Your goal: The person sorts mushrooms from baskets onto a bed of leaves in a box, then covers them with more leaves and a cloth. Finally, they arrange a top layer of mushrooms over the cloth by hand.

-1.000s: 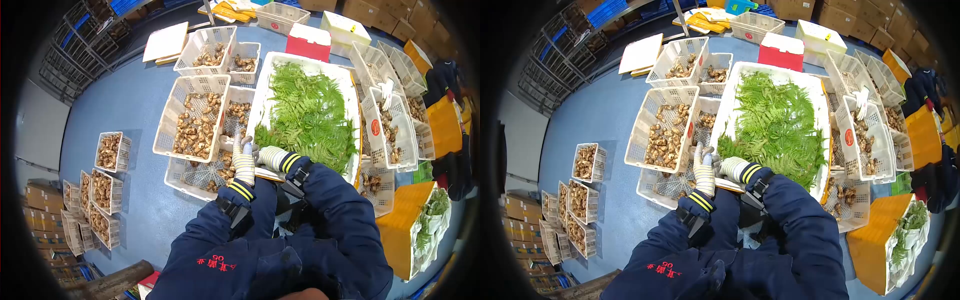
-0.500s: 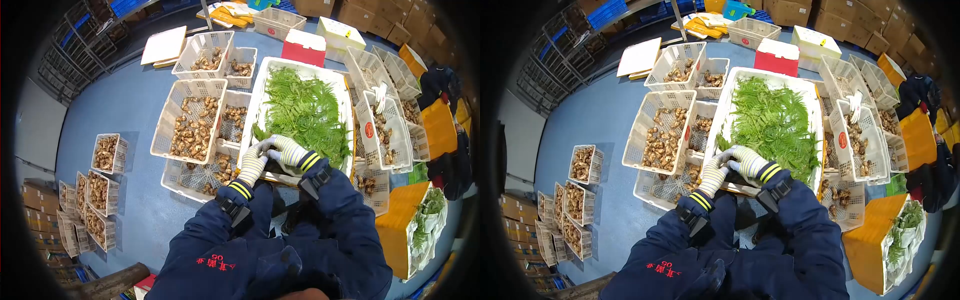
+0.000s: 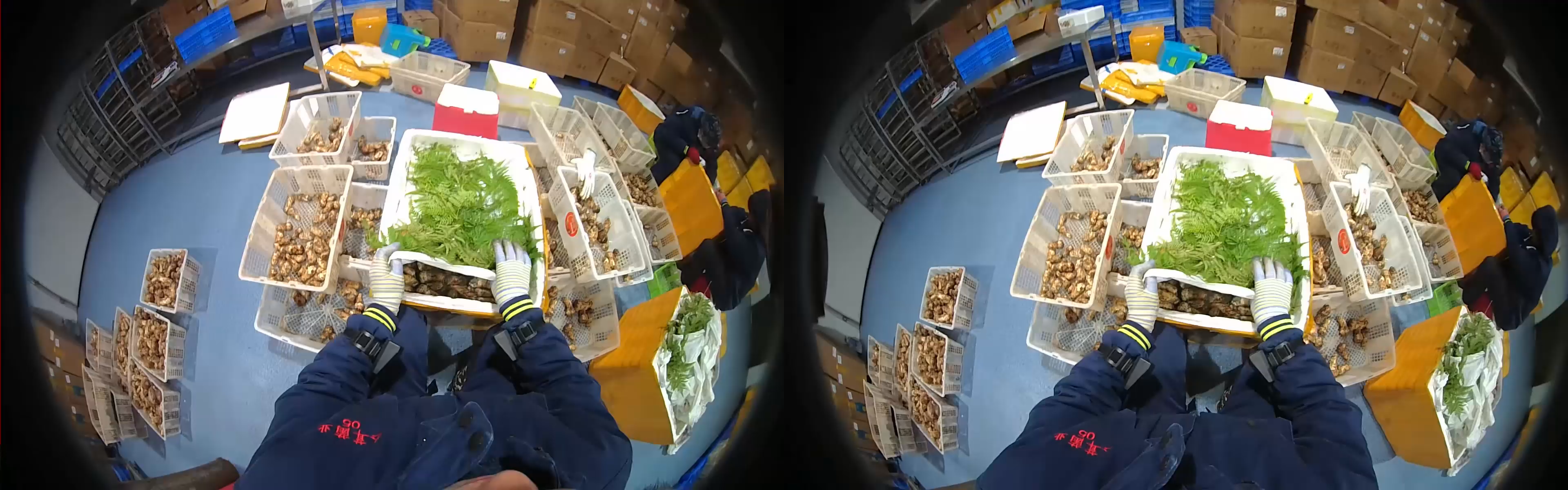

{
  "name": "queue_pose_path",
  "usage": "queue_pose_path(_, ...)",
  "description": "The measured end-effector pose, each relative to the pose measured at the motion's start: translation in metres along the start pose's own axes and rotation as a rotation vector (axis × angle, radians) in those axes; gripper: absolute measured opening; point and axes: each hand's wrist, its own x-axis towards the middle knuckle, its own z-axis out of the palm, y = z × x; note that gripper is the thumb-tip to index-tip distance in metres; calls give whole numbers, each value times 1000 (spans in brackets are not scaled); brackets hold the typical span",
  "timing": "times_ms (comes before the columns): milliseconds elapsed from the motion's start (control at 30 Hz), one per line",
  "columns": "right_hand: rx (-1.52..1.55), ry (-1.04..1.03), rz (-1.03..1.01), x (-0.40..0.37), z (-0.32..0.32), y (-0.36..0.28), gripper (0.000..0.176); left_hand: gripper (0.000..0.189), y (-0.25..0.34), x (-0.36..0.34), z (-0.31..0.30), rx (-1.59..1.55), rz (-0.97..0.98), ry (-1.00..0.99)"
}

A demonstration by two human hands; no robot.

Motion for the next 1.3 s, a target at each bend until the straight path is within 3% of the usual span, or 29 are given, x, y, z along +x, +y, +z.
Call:
queue_pose_path(100,-89,-133,53,-9,-22,19,67,26,-20,-3,5,-124,-129,-2)
queue_pose_path(167,7,-398,48,-8,-10,38,61,25,-12,-3,0,35,28,-11)
queue_pose_path(233,-52,-394,-27,-15,-19,40,52,22,14,-5,-11,74,72,-38)
queue_pose_path(300,15,-285,-81,-22,-30,42,48,22,4,-10,-15,72,86,-90)
queue_pose_path(567,-10,-646,-207,-42,-104,28,55,18,46,-57,-83,222,184,-360)
queue_pose_path(633,70,-629,-246,-51,-125,23,56,18,61,-62,-99,221,190,-396)
queue_pose_path(733,103,-728,-271,-58,-148,20,42,19,94,-61,-121,245,215,-489)
queue_pose_path(800,146,-799,-322,-61,-164,23,42,20,108,-56,-132,280,245,-574)
queue_pose_path(900,197,-911,-333,-47,-181,28,43,19,122,-45,-136,217,139,-600)
queue_pose_path(1000,90,-917,-250,-7,-154,40,33,19,120,-7,-118,365,269,-498)
queue_pose_path(1067,37,-538,-264,21,-113,54,25,18,106,28,-94,428,297,-422)
queue_pose_path(1100,-69,-587,-230,45,-118,45,23,17,108,47,-79,472,319,-399)
queue_pose_path(1133,-75,-393,-224,64,-86,55,23,16,104,65,-63,524,316,-361)
queue_pose_path(1200,-247,-302,-199,104,-39,61,24,15,89,100,-30,632,374,-306)
queue_pose_path(1233,-270,-360,-148,120,-24,63,25,16,81,116,-15,688,433,-291)
queue_pose_path(1300,-300,-440,-68,144,8,69,27,20,68,140,17,860,299,-360)
